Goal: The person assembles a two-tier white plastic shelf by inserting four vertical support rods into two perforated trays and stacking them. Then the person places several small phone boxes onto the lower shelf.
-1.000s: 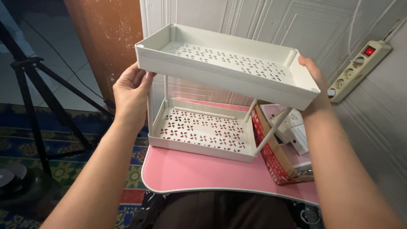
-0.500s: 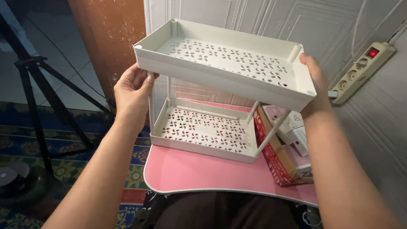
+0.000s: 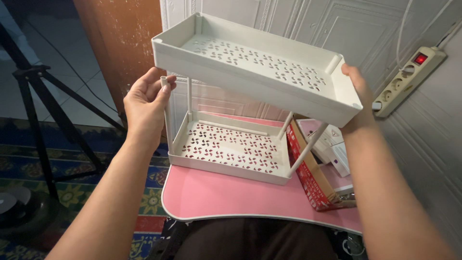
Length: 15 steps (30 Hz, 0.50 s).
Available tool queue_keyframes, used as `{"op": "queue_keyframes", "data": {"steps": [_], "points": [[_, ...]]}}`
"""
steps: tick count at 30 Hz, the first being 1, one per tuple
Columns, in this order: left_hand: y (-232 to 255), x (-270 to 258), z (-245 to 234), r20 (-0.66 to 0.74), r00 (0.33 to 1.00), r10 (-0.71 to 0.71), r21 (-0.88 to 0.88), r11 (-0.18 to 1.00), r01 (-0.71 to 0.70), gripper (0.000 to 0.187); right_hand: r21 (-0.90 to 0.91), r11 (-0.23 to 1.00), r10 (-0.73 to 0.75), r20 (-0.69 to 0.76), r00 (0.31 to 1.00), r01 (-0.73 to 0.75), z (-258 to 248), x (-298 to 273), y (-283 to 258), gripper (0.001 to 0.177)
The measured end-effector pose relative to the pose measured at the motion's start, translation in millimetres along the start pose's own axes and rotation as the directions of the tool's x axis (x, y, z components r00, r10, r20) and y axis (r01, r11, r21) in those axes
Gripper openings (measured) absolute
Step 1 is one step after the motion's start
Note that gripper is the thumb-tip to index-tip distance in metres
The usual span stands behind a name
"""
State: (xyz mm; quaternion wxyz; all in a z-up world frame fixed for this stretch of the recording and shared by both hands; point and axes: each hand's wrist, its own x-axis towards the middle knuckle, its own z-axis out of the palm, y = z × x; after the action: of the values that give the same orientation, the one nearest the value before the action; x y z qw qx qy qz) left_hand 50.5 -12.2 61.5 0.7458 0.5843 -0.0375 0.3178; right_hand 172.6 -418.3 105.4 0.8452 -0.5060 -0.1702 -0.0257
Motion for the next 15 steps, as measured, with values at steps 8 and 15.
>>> {"op": "queue_keyframes", "data": {"steps": [8, 15], "points": [[1.0, -0.8, -1.0, -0.004, 1.0, 0.02, 0.021, 1.0, -0.02, 0.046, -0.032, 0.999, -0.008, -0.019, 1.0, 0.007, 2.4, -5.9, -1.4, 0.053], [2.7, -2.0, 0.0, -0.01, 1.0, 0.018, 0.042, 0.999, -0.017, 0.044, -0.066, 0.998, -0.019, -0.059, 0.998, 0.016, 7.9, -7.4, 1.5, 0.055]]}}
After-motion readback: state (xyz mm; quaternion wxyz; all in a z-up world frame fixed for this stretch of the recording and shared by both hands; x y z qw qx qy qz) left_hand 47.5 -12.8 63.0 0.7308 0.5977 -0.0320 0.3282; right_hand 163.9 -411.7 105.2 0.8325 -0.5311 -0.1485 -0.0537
